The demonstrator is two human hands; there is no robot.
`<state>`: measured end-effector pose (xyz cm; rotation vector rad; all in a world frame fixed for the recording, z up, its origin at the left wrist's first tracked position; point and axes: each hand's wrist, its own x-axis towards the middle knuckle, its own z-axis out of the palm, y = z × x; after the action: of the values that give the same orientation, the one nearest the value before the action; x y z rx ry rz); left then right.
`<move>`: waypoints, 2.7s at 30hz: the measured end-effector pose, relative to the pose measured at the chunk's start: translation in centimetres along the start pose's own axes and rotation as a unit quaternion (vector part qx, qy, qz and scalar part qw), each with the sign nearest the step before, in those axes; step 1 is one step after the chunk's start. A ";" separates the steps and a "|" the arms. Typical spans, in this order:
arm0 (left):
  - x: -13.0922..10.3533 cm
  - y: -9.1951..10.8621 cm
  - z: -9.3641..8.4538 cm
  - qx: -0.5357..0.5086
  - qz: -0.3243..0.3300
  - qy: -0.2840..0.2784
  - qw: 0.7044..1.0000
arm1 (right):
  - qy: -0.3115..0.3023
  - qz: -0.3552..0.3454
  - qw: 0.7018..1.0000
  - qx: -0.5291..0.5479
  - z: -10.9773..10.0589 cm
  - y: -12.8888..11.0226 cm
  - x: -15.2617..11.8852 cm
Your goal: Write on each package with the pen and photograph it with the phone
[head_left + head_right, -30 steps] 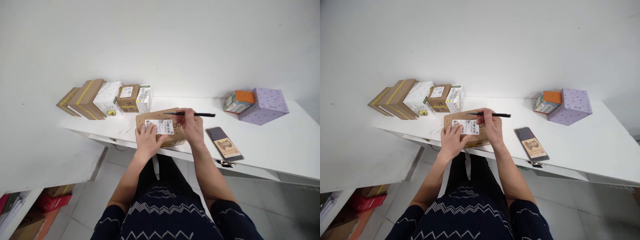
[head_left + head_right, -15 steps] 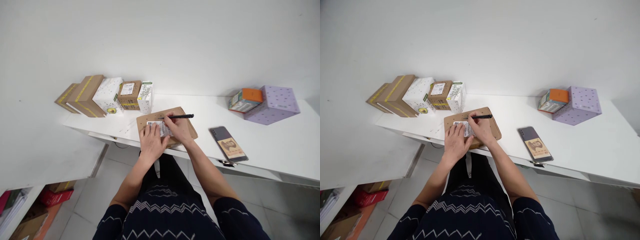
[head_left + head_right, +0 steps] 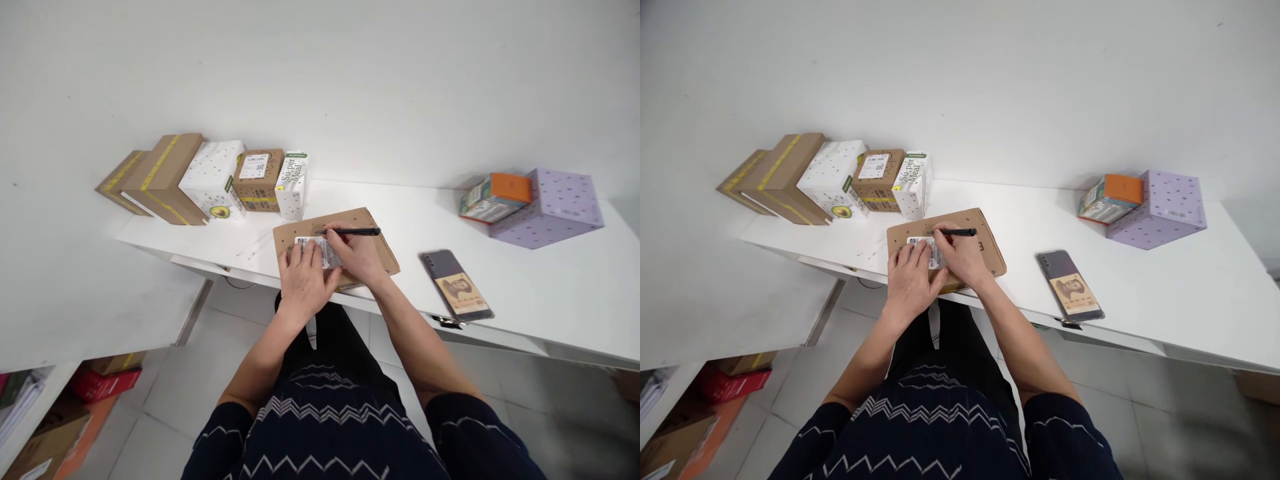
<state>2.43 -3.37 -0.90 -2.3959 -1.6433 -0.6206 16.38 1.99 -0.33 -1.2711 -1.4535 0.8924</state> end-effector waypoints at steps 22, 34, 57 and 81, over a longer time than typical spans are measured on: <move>-0.1 0.1 0.1 0.005 -0.005 0.002 1.000 | 0.007 0.015 1.000 0.013 -0.1 -0.3 -0.1; 0.4 -0.7 -0.5 -0.001 -0.007 -0.016 1.000 | 0.332 -0.057 0.923 -0.185 -9.2 6.6 -2.2; 0.5 -1.1 -0.4 -0.010 -0.005 -0.014 1.000 | 0.142 0.195 0.832 -0.500 -14.4 12.5 -9.0; 0.6 -1.0 -0.4 -0.018 -0.010 -0.024 0.999 | 0.247 0.290 0.925 0.004 -16.4 9.6 -11.8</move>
<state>1.55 -2.63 -0.35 -2.4410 -1.6927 -0.6046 34.55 -8.91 -7.51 -1.8073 -0.6783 0.8563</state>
